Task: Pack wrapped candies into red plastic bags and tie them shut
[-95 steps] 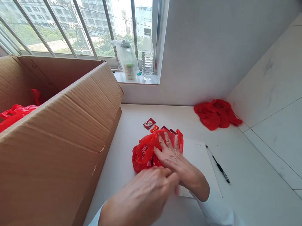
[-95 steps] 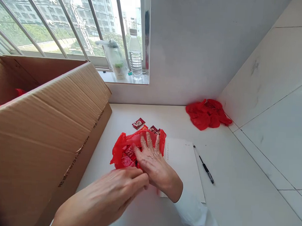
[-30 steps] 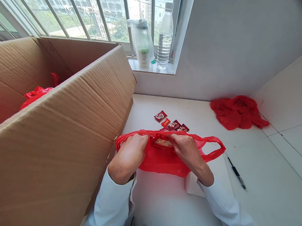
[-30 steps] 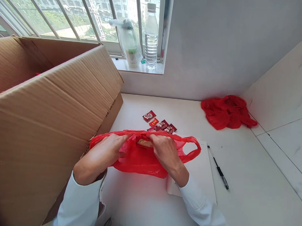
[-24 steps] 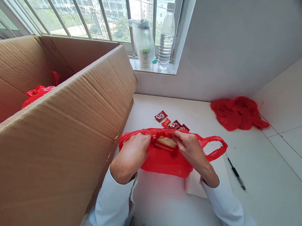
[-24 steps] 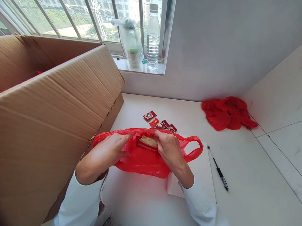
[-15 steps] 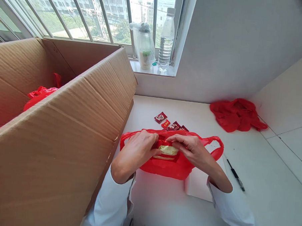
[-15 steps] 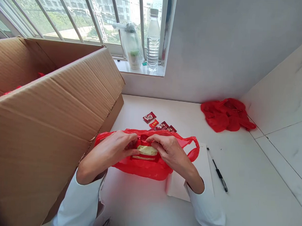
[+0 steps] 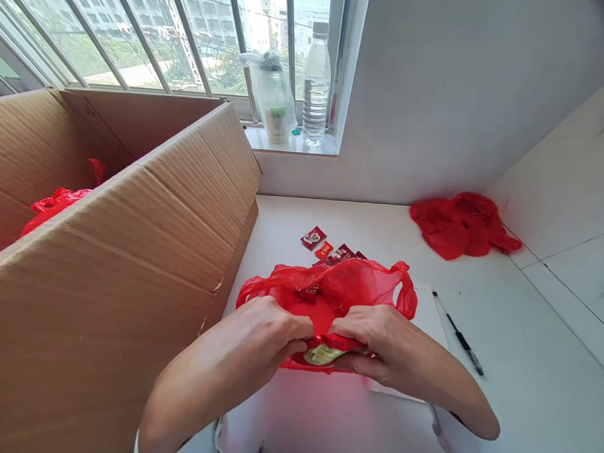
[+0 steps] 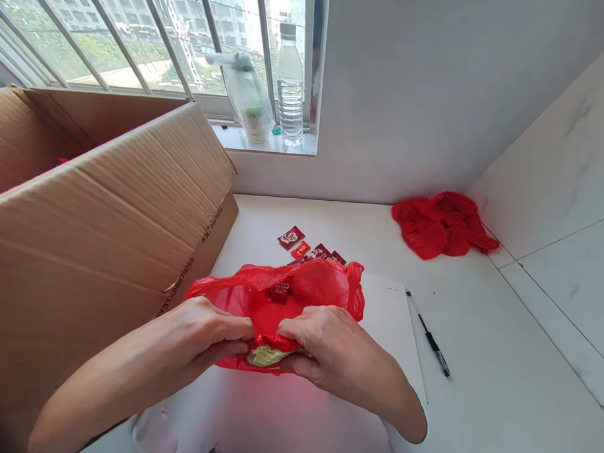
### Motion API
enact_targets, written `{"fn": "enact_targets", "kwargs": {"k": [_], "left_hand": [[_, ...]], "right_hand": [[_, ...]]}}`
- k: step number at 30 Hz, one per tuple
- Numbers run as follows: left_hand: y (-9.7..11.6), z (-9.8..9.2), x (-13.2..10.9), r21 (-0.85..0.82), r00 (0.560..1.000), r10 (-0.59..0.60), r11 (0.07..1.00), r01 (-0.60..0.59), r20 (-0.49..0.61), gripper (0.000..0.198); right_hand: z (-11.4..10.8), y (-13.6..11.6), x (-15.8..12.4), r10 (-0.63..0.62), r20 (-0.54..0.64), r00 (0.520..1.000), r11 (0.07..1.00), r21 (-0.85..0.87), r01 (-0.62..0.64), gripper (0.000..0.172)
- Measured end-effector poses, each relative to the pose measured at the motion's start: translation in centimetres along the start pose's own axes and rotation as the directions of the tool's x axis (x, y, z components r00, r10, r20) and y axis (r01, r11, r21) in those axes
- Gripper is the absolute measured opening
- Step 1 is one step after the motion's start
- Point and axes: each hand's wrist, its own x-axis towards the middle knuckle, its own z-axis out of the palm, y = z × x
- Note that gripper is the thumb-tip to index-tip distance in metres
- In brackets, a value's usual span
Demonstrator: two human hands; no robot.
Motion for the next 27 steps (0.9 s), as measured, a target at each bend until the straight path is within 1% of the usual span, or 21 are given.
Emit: {"fn": "enact_targets", "kwargs": {"k": [3, 4, 6, 9, 12, 14, 16, 17, 19, 20, 21, 22, 23, 25, 27], "left_hand": [[0.1, -0.1, 0.0, -0.024, 0.988, -0.085, 0.996, 0.082, -0.127, 0.013], [0.2, 0.0, 0.2, -0.041, 0.981, -0.096, 0.995, 0.091, -0.167, 0.014], [0.4, 0.0, 0.8, -0.050, 0.977, -0.081, 0.996, 0.072, -0.199, 0.019], [0.9, 0.1, 1.6, 0.002, 0.977, -0.017, 1.000, 0.018, -0.212, 0.024], [1.3, -0.1, 1.9, -0.009, 0.965, -0.008, 1.000, 0.006, -0.261, 0.025], [1.4, -0.4, 2.0, -0.082, 0.955, -0.010, 0.997, -0.015, -0.296, 0.026], [1.4, -0.9, 2.0, -0.201, 0.954, -0.003, 0.978, -0.061, -0.301, 0.030], [1.3, -1.1, 2.0, -0.276, 0.958, 0.006, 0.957, -0.089, -0.287, 0.031], [1.3, -1.4, 2.2, -0.438, 0.971, 0.022, 0.890, -0.129, -0.240, 0.031], [1.4, -1.5, 2.2, -0.508, 0.975, 0.026, 0.850, -0.137, -0.219, 0.029], [1.4, -1.6, 2.3, -0.558, 0.977, 0.022, 0.818, -0.139, -0.212, 0.028], [1.5, -1.5, 2.4, -0.580, 0.976, 0.008, 0.803, -0.137, -0.219, 0.028], [1.5, -1.4, 2.5, -0.572, 0.971, -0.013, 0.810, -0.129, -0.239, 0.028], [1.5, -1.0, 2.6, -0.494, 0.957, -0.042, 0.862, -0.111, -0.289, 0.027], [1.4, -0.5, 2.7, -0.399, 0.948, -0.028, 0.911, -0.107, -0.318, 0.022]], "right_hand": [[-0.4, 0.0, -0.2, 0.045, -0.028, 0.999, 0.995, 0.093, -0.042, 0.030], [-0.5, 0.1, -0.1, 0.057, -0.031, 0.998, 0.989, 0.137, -0.052, 0.030], [-0.7, 0.4, 0.1, 0.079, -0.036, 0.996, 0.974, 0.215, -0.070, 0.030], [-1.0, 0.7, 0.2, 0.121, -0.046, 0.992, 0.950, 0.297, -0.102, 0.030], [-1.3, 0.8, 0.3, 0.159, -0.048, 0.986, 0.907, 0.401, -0.126, 0.029], [-1.5, 1.0, 0.4, 0.159, -0.050, 0.986, 0.861, 0.496, -0.114, 0.023], [-1.8, 1.5, 0.6, 0.128, -0.002, 0.992, 0.790, 0.605, -0.100, 0.014], [-1.9, 1.8, 0.6, 0.101, 0.040, 0.994, 0.744, 0.660, -0.103, 0.014], [-2.2, 2.3, 0.7, 0.036, 0.130, 0.991, 0.651, 0.750, -0.122, 0.019], [-2.3, 2.5, 0.7, 0.008, 0.154, 0.988, 0.613, 0.780, -0.127, 0.021], [-2.5, 2.7, 0.6, -0.005, 0.154, 0.988, 0.592, 0.797, -0.121, 0.023], [-2.7, 2.8, 0.5, 0.002, 0.133, 0.991, 0.593, 0.798, -0.108, 0.023], [-2.8, 2.9, 0.4, 0.023, 0.096, 0.995, 0.612, 0.786, -0.090, 0.022], [-3.2, 2.9, 0.1, 0.085, 0.010, 0.996, 0.672, 0.738, -0.065, 0.020], [-3.5, 2.9, -0.2, 0.144, -0.053, 0.988, 0.702, 0.710, -0.064, 0.019]]}}
